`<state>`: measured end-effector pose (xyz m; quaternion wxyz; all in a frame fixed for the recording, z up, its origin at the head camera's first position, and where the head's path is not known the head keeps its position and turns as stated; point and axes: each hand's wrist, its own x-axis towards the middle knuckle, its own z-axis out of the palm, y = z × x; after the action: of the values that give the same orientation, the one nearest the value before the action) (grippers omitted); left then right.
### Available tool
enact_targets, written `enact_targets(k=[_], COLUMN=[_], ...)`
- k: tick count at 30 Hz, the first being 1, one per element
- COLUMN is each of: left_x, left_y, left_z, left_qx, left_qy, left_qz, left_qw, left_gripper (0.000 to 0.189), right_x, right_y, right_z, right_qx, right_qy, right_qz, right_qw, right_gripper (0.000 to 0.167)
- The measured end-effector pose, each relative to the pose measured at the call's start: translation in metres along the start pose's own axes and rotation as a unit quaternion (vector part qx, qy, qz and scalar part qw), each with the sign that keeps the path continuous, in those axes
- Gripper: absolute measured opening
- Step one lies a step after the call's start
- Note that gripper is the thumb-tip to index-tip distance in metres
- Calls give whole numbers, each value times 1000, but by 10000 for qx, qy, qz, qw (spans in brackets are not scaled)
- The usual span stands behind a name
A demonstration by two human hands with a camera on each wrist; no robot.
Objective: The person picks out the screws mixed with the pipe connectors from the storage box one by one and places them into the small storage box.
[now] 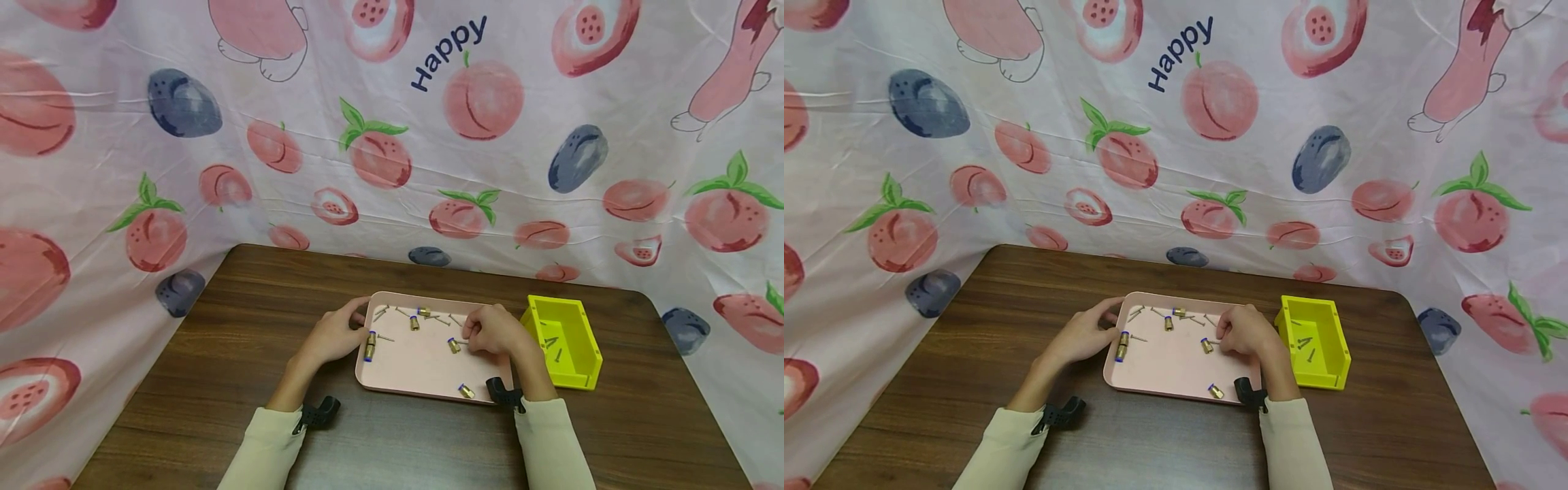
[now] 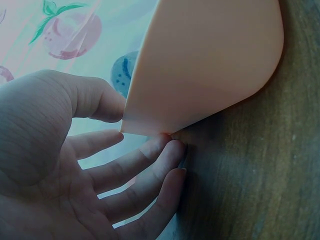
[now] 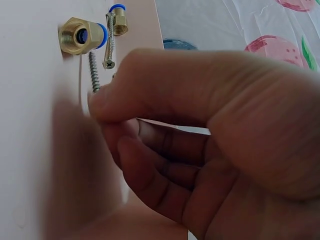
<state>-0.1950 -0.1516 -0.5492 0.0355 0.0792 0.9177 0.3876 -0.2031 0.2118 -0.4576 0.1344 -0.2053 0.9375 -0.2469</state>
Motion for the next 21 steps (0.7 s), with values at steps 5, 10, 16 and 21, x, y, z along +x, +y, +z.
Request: enact_targets(k=[5, 10, 16, 21], left_x=[0, 0, 0, 1], left_y=[0, 0, -1, -1], left_z=[0, 0, 1, 0], left_qx=[15, -6, 6, -2], left_qy=[31, 70, 59, 46], left_qz=[22, 31, 20, -7], left_qw=[10000, 10000, 10000, 10000], left_gripper=[65, 65, 65, 65], right_x=[-1, -4, -8, -11], right_y=[0, 0, -2, -1], right_z=[-3, -6, -14, -18], right_qx=[33, -4, 41, -54], right_qy=[77, 225, 340, 467], right_qz=[-32, -227, -171, -85], right_qw=[10000, 9995, 9993, 9989], right_gripper=[16, 14, 14, 15])
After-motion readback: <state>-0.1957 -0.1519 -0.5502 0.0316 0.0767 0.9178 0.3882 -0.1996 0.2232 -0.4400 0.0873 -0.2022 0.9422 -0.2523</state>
